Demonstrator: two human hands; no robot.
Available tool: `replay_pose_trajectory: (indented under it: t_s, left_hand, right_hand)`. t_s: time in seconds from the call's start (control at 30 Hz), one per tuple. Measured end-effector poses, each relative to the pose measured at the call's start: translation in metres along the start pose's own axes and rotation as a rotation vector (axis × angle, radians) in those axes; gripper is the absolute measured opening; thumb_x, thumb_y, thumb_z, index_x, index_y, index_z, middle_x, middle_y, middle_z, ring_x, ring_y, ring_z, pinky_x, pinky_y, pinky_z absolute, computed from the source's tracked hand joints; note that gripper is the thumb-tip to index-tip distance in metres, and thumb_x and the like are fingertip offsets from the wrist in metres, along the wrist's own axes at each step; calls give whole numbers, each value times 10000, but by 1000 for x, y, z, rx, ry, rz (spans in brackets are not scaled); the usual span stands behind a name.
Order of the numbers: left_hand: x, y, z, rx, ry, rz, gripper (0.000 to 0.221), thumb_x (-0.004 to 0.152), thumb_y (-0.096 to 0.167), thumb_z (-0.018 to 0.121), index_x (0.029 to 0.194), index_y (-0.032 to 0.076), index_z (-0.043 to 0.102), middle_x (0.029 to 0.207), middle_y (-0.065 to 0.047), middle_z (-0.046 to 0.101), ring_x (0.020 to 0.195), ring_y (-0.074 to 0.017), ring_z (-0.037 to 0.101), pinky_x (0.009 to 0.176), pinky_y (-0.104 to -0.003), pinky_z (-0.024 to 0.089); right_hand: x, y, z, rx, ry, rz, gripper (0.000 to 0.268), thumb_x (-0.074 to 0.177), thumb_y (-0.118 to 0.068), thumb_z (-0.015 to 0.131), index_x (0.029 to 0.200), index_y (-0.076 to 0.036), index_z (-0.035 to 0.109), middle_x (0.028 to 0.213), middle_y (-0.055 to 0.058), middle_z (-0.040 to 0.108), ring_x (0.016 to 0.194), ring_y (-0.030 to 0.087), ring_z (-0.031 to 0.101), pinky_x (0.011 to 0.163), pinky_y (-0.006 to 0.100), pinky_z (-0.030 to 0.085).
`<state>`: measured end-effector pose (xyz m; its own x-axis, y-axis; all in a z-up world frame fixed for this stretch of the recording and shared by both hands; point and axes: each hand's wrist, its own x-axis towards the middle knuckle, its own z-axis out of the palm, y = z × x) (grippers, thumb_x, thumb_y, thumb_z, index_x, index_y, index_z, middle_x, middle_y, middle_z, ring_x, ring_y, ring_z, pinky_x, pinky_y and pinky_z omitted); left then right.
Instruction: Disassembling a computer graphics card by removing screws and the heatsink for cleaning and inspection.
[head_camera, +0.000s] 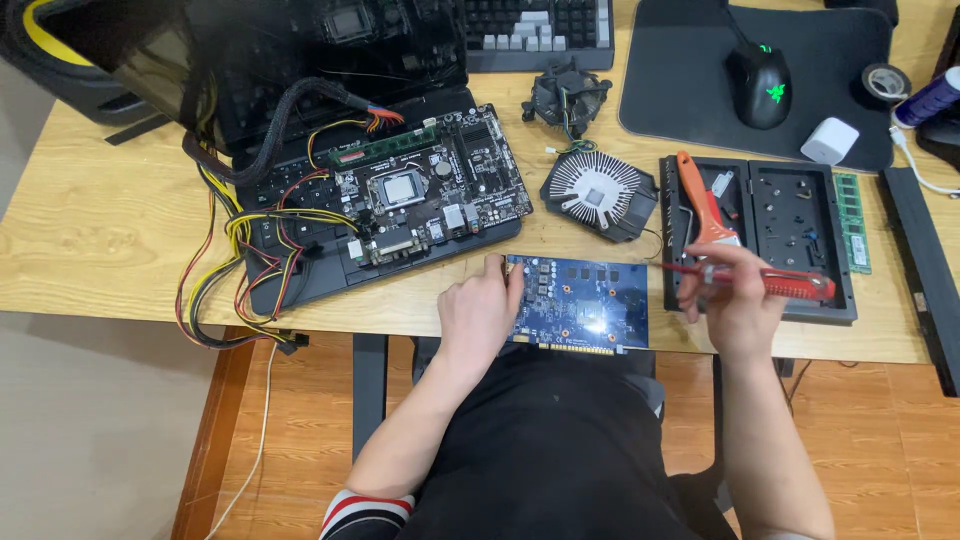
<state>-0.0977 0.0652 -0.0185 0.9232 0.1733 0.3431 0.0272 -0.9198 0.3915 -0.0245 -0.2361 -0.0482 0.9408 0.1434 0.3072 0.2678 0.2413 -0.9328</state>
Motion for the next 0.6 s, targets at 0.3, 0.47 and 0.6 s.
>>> replay_pose_trajectory:
  t_s: [0.3, 0.47, 0.6]
  left_hand:
    - [-19, -16, -26, -294, 160, 294, 213, 954, 224, 725, 1063, 43, 697, 875, -72, 715, 720, -243, 692, 600, -372, 545]
    - [-21, -8, -40, -425, 103, 518, 342, 869, 225, 815, 1138, 40, 711, 920, -58, 663, 823, -232, 629, 737, -358, 514]
    - [-24, -4, -31, -514, 119, 587, 294, 848, 165, 836, 1103, 59, 734, 941, -41, 661, 865, -231, 629, 783, -362, 486]
  right_hand:
    - [-7, 26, 19, 216, -173, 155, 329, 1026, -278, 629, 1192, -9, 534, 824, 179, 664, 648, 230, 647, 486, 325, 497]
    - [-17, 20, 30, 261, -317, 159, 309, 1006, -263, 664, 1096, -17, 499, 880, 216, 699, 730, 281, 722, 536, 358, 557]
    - [-22, 16, 31, 226, -387, 167, 310, 992, -263, 678, 1067, -13, 511, 901, 227, 710, 751, 292, 741, 560, 369, 581]
